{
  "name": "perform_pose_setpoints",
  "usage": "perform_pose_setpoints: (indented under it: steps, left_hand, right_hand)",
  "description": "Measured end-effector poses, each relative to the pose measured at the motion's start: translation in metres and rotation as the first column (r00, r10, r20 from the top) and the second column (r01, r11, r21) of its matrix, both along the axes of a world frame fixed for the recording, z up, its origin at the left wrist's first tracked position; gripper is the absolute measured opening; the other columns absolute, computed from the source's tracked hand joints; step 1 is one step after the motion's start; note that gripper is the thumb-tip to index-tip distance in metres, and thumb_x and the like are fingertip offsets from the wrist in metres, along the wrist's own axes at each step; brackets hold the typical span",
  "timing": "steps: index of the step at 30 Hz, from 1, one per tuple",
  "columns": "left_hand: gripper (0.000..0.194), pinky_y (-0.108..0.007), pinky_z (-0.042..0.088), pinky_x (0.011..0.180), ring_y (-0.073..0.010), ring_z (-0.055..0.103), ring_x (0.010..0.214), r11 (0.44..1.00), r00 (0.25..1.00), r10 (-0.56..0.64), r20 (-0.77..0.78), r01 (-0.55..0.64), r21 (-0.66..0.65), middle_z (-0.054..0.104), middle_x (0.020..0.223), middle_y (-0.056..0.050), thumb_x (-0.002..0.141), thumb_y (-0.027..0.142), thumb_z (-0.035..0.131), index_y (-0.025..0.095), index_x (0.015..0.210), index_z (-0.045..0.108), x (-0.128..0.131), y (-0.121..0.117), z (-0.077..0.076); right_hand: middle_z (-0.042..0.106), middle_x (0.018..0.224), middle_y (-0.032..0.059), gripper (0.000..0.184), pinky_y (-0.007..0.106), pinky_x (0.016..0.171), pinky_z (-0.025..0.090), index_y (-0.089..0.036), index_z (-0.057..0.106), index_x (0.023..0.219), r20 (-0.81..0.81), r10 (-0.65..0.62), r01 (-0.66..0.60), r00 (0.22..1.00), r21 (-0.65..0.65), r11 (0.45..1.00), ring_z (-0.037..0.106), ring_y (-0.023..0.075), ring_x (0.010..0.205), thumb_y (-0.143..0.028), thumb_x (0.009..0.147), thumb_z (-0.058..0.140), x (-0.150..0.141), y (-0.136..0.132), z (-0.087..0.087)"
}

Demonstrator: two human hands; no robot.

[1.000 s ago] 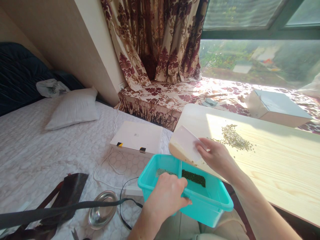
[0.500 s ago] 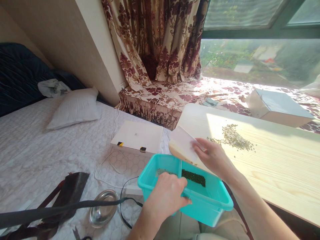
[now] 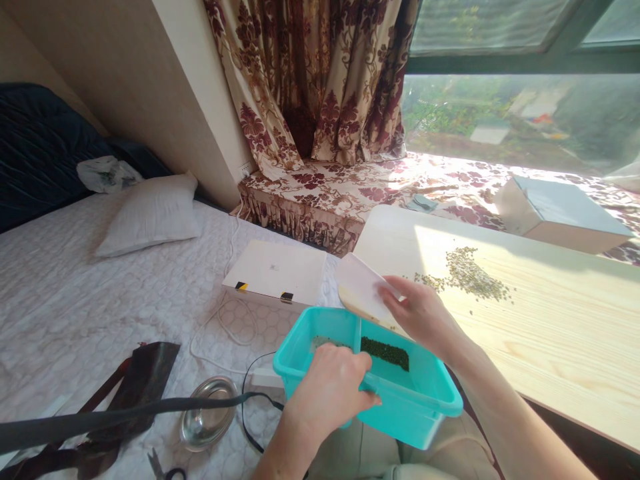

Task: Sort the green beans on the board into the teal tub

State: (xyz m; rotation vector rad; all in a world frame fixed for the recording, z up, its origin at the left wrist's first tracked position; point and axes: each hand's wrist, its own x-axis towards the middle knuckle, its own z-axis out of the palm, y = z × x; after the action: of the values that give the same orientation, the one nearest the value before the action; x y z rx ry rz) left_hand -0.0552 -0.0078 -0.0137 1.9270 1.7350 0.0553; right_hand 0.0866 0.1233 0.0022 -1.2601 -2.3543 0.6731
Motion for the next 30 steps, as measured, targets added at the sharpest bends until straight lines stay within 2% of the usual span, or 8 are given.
perform_pose_setpoints:
  steps: [3, 8, 13, 17, 23, 30]
  left_hand:
    - [0.028, -0.032, 0.047, 0.070, -0.0281, 0.066, 0.083, 1.000, 1.000, 0.015, -0.007, -0.015, 0.004, 0.071, 0.081, -0.006, 0.081, 0.049, 0.075, 0.021, 0.083, 0.069, -0.002, -0.001, 0.000]
    - [0.028, -0.032, 0.047, 0.070, -0.0283, 0.066, 0.084, 1.000, 1.000, 0.019, -0.004, -0.019, -0.004, 0.072, 0.083, -0.007, 0.081, 0.048, 0.075, 0.021, 0.084, 0.070, -0.003, -0.001, 0.003]
    - [0.028, -0.032, 0.046, 0.070, -0.0284, 0.067, 0.084, 1.000, 1.000, 0.008, -0.008, -0.008, -0.007, 0.072, 0.083, -0.007, 0.082, 0.048, 0.075, 0.021, 0.083, 0.069, 0.000, 0.000, 0.004]
    - [0.029, -0.032, 0.046, 0.072, -0.0283, 0.067, 0.085, 1.000, 1.000, -0.004, 0.003, 0.004, -0.014, 0.072, 0.084, -0.007, 0.082, 0.049, 0.075, 0.021, 0.084, 0.069, 0.003, 0.001, 0.003]
    - [0.029, -0.032, 0.046, 0.073, -0.0286, 0.067, 0.087, 1.000, 1.000, -0.009, 0.003, 0.009, -0.019, 0.072, 0.085, -0.007, 0.082, 0.050, 0.074, 0.021, 0.085, 0.070, 0.004, 0.001, 0.004]
    - [0.028, -0.032, 0.047, 0.074, -0.0285, 0.067, 0.087, 0.999, 1.000, -0.002, 0.003, 0.002, -0.036, 0.072, 0.084, -0.007, 0.082, 0.049, 0.074, 0.021, 0.086, 0.071, 0.004, 0.002, 0.004]
  right_hand:
    - [0.070, 0.070, 0.0034, 0.033, 0.027, 0.055, 0.041, -0.022, 0.071, 0.091, 0.003, 0.019, -0.019, 1.000, -0.001, 1.000, 0.057, 0.0151, 0.053, -0.038, 0.090, 0.043, -0.004, 0.000, -0.001]
    - [0.064, 0.060, 0.0007, 0.031, 0.027, 0.053, 0.040, -0.023, 0.071, 0.090, 0.019, 0.068, -0.067, 0.998, -0.029, 0.997, 0.055, 0.0149, 0.050, -0.038, 0.090, 0.044, -0.003, -0.004, 0.006]
    - [0.067, 0.062, 0.0008, 0.031, 0.026, 0.052, 0.039, -0.024, 0.071, 0.090, 0.024, 0.010, -0.010, 1.000, 0.010, 1.000, 0.057, 0.0151, 0.051, -0.040, 0.090, 0.044, 0.013, -0.004, 0.012]
    - [0.069, 0.064, 0.0013, 0.029, 0.026, 0.052, 0.040, -0.025, 0.071, 0.089, 0.034, -0.027, 0.026, 0.999, 0.048, 0.998, 0.061, 0.0167, 0.054, -0.039, 0.089, 0.046, 0.023, -0.002, 0.011]
    - [0.068, 0.062, 0.0006, 0.031, 0.027, 0.051, 0.041, -0.024, 0.071, 0.091, 0.034, -0.005, 0.004, 0.999, 0.030, 1.000, 0.058, 0.0158, 0.049, -0.040, 0.090, 0.045, 0.025, -0.004, 0.006]
    - [0.072, 0.069, 0.0017, 0.032, 0.027, 0.052, 0.042, -0.025, 0.071, 0.093, 0.027, 0.038, -0.038, 0.999, 0.003, 0.999, 0.059, 0.0154, 0.051, -0.041, 0.090, 0.043, 0.026, -0.004, 0.004]
